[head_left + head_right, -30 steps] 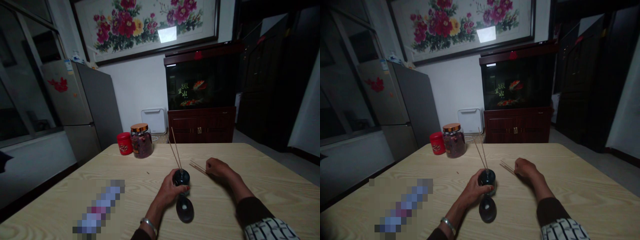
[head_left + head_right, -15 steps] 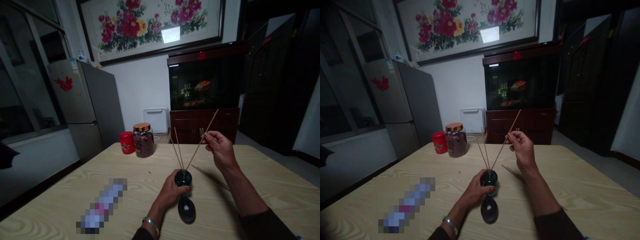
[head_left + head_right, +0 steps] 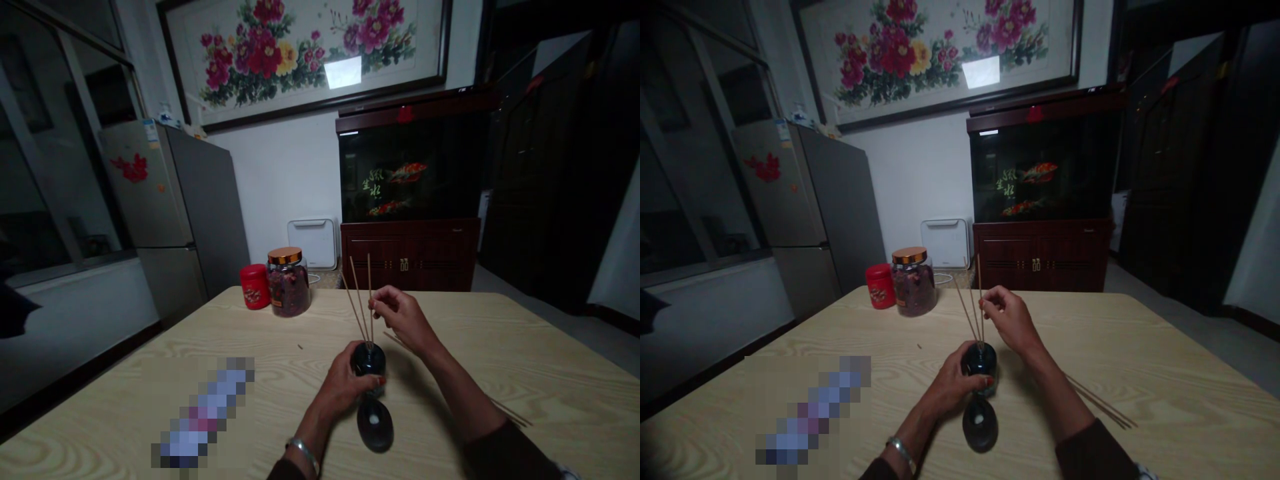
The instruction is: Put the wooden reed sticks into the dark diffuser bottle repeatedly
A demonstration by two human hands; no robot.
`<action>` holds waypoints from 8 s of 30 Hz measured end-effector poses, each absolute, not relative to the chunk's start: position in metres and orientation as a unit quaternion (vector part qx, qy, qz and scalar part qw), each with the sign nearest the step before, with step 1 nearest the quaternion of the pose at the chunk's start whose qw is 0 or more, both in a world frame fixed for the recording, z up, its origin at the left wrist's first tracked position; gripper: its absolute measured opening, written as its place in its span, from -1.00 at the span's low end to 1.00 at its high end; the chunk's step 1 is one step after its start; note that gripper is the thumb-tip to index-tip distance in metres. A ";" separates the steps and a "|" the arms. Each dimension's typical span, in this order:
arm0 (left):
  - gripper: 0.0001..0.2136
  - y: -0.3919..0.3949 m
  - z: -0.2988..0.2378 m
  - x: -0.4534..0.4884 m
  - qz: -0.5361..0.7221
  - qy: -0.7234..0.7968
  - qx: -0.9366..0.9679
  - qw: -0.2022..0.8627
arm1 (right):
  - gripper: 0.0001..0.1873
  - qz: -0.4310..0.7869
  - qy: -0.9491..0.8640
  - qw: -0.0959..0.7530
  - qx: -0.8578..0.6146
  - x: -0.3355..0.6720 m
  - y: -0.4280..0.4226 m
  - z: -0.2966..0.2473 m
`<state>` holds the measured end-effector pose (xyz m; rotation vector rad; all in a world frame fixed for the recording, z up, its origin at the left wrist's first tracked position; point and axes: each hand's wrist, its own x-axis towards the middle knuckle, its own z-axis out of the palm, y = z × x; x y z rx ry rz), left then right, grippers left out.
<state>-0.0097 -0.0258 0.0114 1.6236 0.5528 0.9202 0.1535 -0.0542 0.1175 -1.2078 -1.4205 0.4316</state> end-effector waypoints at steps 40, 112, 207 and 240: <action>-0.48 -0.028 0.013 -0.010 0.384 0.224 0.683 0.579 | -0.68 0.127 -0.581 0.025 -0.804 0.252 -0.052 0.049; -0.46 -0.029 0.015 -0.009 0.388 0.224 0.662 0.601 | -0.70 0.102 -0.568 -0.010 -0.817 0.242 -0.059 0.061; -0.48 -0.027 0.012 -0.011 0.389 0.218 0.666 0.598 | -0.76 0.065 -0.544 0.587 -0.596 0.206 -0.065 0.135; -0.47 -0.023 0.008 -0.013 0.391 0.222 0.684 0.574 | -0.91 0.293 -0.721 0.356 -0.517 0.179 -0.056 0.099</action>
